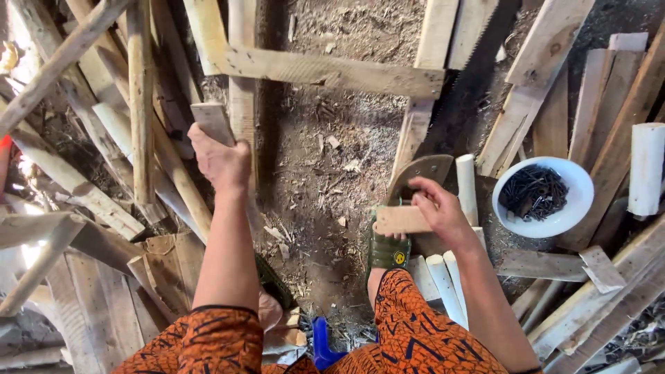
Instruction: The person uses a knife to shave and shape a small piece of wood held against a larger wooden frame. They repeatedly adjust the wood and the knife to remove thin shavings. The person also picks up and places down other pieces of wood and a saw during the process.
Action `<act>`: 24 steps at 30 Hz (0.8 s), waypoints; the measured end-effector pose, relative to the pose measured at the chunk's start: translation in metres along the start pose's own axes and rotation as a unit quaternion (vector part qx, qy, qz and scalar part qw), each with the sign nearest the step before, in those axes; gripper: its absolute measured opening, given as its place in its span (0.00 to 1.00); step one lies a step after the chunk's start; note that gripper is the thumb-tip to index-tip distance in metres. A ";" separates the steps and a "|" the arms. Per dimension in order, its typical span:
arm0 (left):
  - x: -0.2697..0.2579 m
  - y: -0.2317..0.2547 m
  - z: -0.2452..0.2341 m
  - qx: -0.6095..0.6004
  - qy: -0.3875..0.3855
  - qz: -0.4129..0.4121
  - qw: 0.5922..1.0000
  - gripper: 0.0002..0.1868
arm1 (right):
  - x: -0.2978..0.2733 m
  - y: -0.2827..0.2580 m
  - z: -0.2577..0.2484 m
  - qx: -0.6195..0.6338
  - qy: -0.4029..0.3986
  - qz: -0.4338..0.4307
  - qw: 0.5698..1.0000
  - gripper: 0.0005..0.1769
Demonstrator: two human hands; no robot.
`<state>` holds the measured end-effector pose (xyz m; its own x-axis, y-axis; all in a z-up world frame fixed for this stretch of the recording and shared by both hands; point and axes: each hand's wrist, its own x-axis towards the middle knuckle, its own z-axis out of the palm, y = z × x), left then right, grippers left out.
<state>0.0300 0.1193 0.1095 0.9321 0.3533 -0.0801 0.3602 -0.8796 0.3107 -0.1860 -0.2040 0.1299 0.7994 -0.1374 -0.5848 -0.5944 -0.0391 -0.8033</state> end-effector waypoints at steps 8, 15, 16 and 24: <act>-0.046 0.072 0.037 -0.152 -0.362 0.082 0.916 0.38 | -0.029 0.089 0.005 0.124 0.053 0.113 0.984 0.21; -0.020 0.115 0.094 -0.478 -0.446 -0.055 0.755 0.45 | -0.020 0.123 0.025 0.167 0.090 0.142 0.971 0.25; -0.017 0.119 0.104 -0.556 -0.416 -0.165 0.700 0.37 | -0.016 0.134 0.026 0.187 0.118 0.144 0.965 0.28; -0.022 0.147 0.044 -0.649 -0.327 -0.225 0.649 0.23 | 0.007 0.189 0.019 0.265 0.099 0.146 0.948 0.41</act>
<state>0.0644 -0.0320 0.1153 0.7140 -0.1031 -0.6925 0.6609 0.4254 0.6182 -0.2913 -0.1937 -0.0281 0.5447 -0.2514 -0.8001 -0.6179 0.5247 -0.5855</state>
